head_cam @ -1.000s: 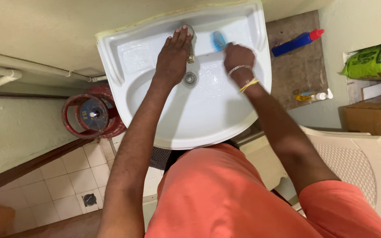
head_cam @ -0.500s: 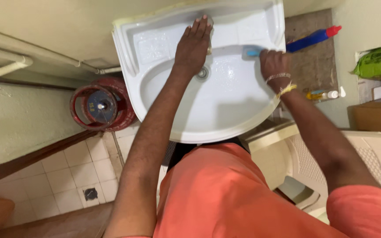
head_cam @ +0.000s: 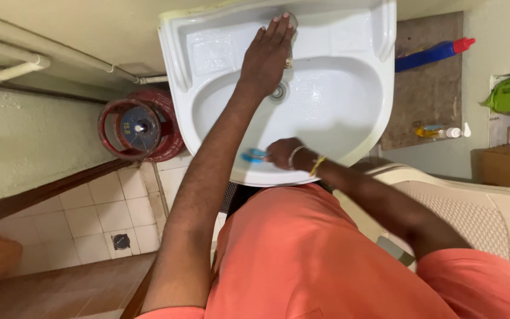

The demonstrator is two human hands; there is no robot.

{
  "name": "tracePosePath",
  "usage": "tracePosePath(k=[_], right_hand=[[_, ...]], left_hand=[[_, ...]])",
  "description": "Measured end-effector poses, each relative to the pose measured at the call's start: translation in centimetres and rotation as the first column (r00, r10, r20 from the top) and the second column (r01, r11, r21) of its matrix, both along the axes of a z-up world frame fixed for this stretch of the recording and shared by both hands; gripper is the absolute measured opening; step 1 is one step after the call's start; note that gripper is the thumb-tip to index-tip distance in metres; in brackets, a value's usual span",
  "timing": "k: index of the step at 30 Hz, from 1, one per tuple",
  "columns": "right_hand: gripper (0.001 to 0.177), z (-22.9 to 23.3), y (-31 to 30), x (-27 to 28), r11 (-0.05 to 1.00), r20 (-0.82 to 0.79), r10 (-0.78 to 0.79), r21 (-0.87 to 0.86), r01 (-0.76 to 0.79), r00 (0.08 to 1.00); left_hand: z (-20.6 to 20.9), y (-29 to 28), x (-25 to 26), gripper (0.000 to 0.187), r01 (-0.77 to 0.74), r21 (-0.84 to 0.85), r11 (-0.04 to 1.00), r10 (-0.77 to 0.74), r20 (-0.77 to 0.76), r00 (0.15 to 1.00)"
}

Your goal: The person scrubs a white wall-mounted sink using a blue scrubbing brush. They repeatedly scrub the basin, faucet, and surrounding surfaces while water runs from the tap, rinsing the area throughout the process.

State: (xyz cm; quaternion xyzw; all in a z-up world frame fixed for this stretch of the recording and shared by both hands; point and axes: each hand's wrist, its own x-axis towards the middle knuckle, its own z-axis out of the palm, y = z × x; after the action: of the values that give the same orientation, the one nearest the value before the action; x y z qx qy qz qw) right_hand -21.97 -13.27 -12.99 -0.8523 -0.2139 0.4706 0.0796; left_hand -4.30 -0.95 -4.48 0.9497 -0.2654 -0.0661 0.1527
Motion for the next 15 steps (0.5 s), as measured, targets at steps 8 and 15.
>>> tracePosePath(k=[8,15], right_hand=[[0.037,-4.4,-16.1,9.6,0.866,0.557,0.002,-0.415,0.277,0.830],[0.019,-5.1,1.3,-0.4,0.987,0.197,-0.096,0.143,0.068,0.976]], left_hand=[[-0.2,-0.4,0.1,0.061,-0.039,-0.083,0.996,0.039,0.004,0.999],[0.3,-0.1,0.4,0.066,-0.020,-0.034,0.999,0.021,0.024,0.999]])
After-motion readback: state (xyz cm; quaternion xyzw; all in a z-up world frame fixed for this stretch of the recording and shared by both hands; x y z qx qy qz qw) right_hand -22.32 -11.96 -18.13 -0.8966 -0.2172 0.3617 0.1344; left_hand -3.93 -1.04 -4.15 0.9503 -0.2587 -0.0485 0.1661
